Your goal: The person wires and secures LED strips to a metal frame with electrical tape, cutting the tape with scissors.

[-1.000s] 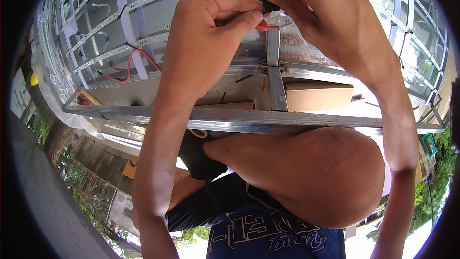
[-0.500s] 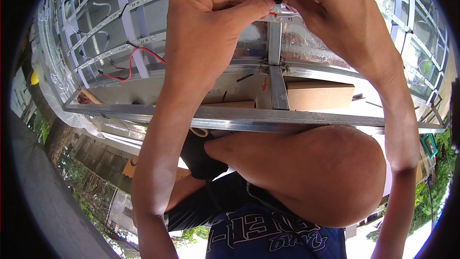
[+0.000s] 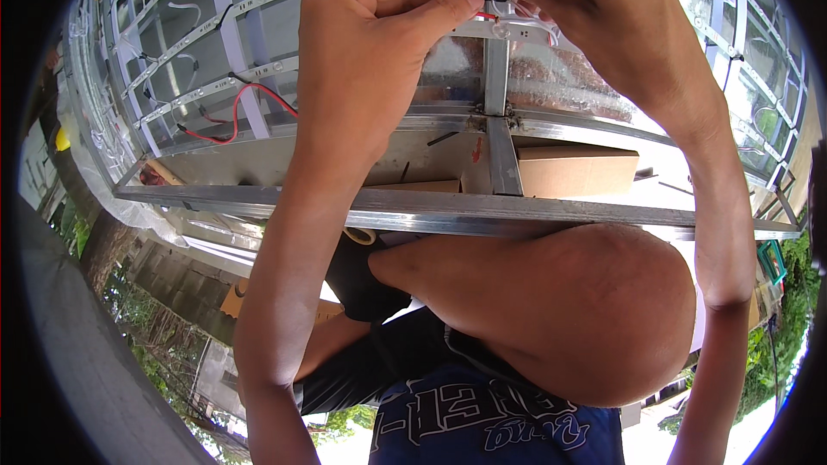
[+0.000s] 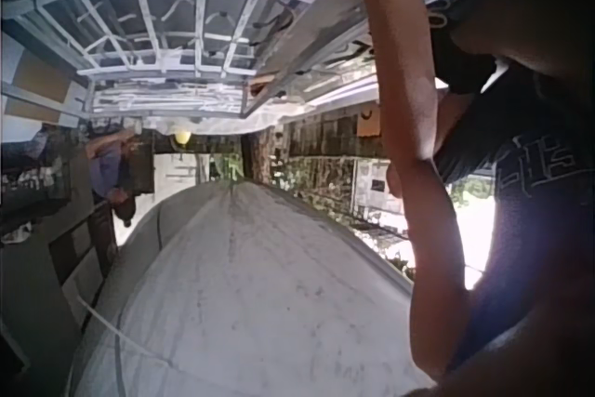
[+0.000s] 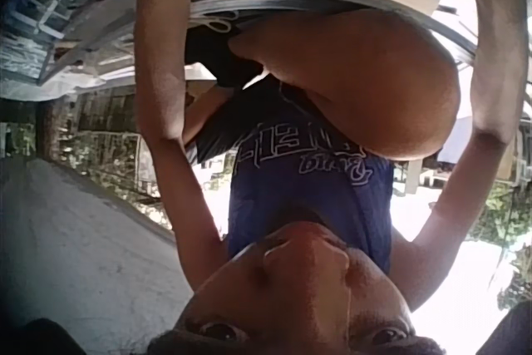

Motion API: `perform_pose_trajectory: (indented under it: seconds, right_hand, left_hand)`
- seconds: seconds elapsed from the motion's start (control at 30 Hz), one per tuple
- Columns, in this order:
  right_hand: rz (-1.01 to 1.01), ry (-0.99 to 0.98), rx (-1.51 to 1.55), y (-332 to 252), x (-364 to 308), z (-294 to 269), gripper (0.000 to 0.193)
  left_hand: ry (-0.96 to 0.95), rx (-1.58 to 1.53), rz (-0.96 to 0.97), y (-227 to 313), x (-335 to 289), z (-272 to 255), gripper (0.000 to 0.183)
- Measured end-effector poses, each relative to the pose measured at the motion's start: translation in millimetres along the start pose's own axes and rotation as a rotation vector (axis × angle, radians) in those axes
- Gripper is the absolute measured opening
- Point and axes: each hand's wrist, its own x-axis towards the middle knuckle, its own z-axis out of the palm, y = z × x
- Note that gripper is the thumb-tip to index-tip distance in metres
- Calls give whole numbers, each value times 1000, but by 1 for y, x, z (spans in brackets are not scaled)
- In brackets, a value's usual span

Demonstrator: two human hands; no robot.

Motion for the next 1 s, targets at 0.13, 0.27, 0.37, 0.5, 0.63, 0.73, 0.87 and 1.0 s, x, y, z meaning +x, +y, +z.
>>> perform_pose_trajectory:
  seconds: [0.13,0.27,0.37,0.5,0.63,0.73,0.87,1.0]
  right_hand:
    - [118,-55,10,-10,6,-5,5]
    - [77,-19,32,-6,3,0,6]
    - [-26,27,-100,-9,-1,1,6]
    - [150,-37,17,-2,5,3,7]
    - [163,-22,-5,-18,5,-8,7]
    - [84,23,-26,-6,4,-2,7]
    - [53,61,-72,13,3,7,8]
    - [93,19,-86,14,4,5,9]
  left_hand:
    - [-92,4,-58,-5,2,-5,24]
    - [-98,81,-46,-7,2,-4,21]
    - [-77,123,-56,-5,2,-1,19]
    - [-50,166,-29,-7,0,1,17]
    - [49,210,134,-2,-3,1,22]
    - [112,239,239,-2,-8,7,24]
    - [85,389,488,-11,-4,5,18]
    - [88,524,653,-11,-3,6,18]
